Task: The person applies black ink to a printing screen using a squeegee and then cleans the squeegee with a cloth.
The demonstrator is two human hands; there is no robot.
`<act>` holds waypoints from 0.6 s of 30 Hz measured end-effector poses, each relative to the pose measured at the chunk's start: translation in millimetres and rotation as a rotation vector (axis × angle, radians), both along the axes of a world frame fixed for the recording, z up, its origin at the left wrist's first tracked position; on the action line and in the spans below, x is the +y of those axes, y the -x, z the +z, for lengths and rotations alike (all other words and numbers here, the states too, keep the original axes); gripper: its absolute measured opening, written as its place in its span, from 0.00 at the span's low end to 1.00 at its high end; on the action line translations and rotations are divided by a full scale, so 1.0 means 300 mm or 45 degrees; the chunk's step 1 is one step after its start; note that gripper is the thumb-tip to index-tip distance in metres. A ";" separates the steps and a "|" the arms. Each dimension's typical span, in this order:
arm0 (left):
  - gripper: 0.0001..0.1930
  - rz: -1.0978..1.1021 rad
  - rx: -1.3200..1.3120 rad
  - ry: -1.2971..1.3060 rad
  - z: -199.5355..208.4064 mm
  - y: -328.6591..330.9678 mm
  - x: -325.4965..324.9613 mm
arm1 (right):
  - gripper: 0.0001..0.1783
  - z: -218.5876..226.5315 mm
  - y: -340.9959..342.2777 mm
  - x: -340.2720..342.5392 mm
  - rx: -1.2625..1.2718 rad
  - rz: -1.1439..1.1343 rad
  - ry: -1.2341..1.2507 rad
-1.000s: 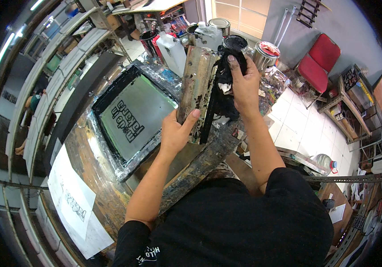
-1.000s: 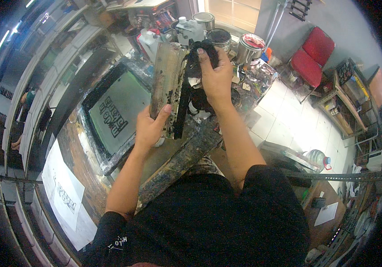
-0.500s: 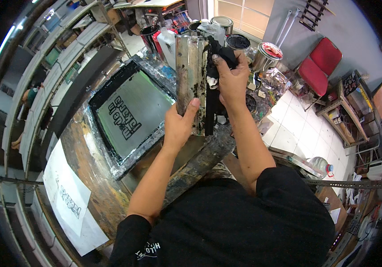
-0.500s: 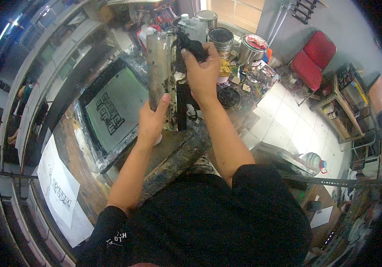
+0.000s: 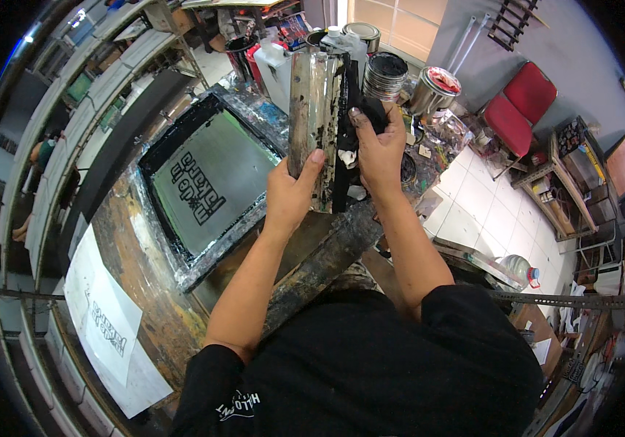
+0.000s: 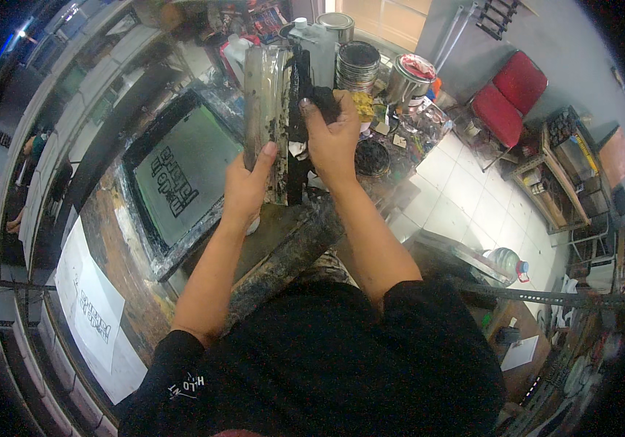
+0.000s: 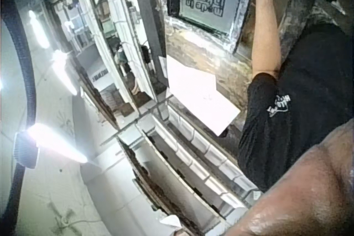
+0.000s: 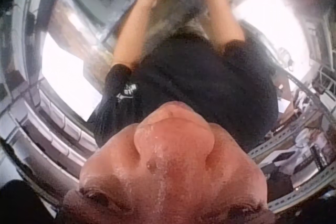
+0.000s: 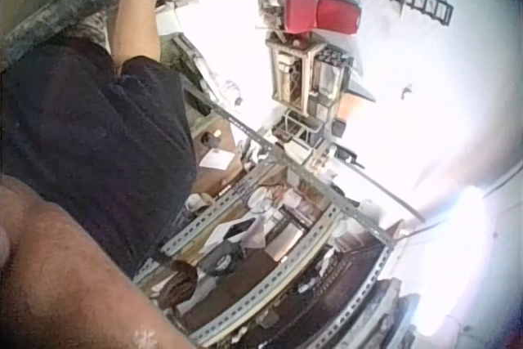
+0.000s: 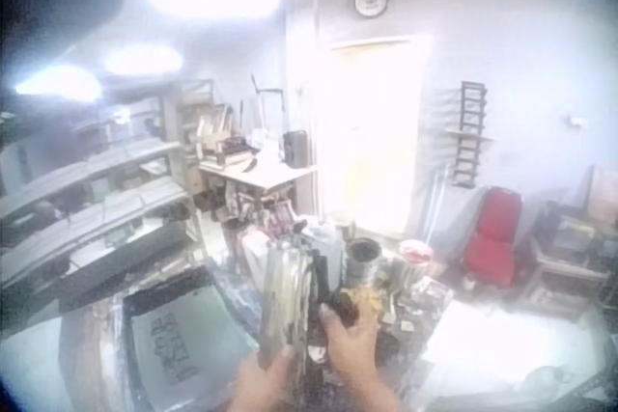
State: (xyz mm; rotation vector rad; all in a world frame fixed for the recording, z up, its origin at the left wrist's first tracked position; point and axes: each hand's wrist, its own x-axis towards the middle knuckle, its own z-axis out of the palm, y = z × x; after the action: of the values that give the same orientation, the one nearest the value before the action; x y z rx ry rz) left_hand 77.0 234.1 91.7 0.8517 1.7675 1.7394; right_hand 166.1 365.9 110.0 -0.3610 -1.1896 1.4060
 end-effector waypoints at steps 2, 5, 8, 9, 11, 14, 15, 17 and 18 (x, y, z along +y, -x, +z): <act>0.26 0.006 -0.008 -0.030 0.017 -0.001 0.006 | 0.11 0.019 0.016 0.007 0.055 -0.073 -0.066; 0.26 -0.023 -0.017 -0.079 0.053 -0.006 -0.004 | 0.13 0.072 0.019 0.028 0.146 -0.116 0.096; 0.25 -0.068 0.026 0.012 0.053 0.032 -0.039 | 0.15 0.104 -0.007 0.115 0.145 -0.160 0.112; 0.25 -0.062 0.019 0.051 0.058 0.033 -0.056 | 0.14 0.113 -0.016 0.151 0.193 -0.150 0.134; 0.23 -0.032 0.016 0.052 0.046 0.036 -0.075 | 0.14 0.130 -0.032 0.199 0.294 -0.072 0.134; 0.22 0.056 0.039 -0.055 0.020 0.037 -0.090 | 0.15 0.135 -0.031 0.208 0.124 -0.040 0.162; 0.22 0.084 0.047 -0.091 0.031 0.030 -0.091 | 0.15 0.137 -0.030 0.206 0.029 -0.046 0.178; 0.23 0.112 0.085 -0.107 0.053 0.022 -0.094 | 0.16 0.111 -0.015 0.197 -0.055 0.012 0.160; 0.24 0.117 0.118 -0.083 0.064 0.021 -0.099 | 0.17 0.107 -0.004 0.181 -0.096 0.044 0.154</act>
State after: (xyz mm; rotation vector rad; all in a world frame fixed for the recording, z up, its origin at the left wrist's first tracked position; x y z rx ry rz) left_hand 70.7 204.4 110.9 0.9045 1.8449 1.8523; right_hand 167.3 420.2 142.2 -0.4838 -1.1790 1.5099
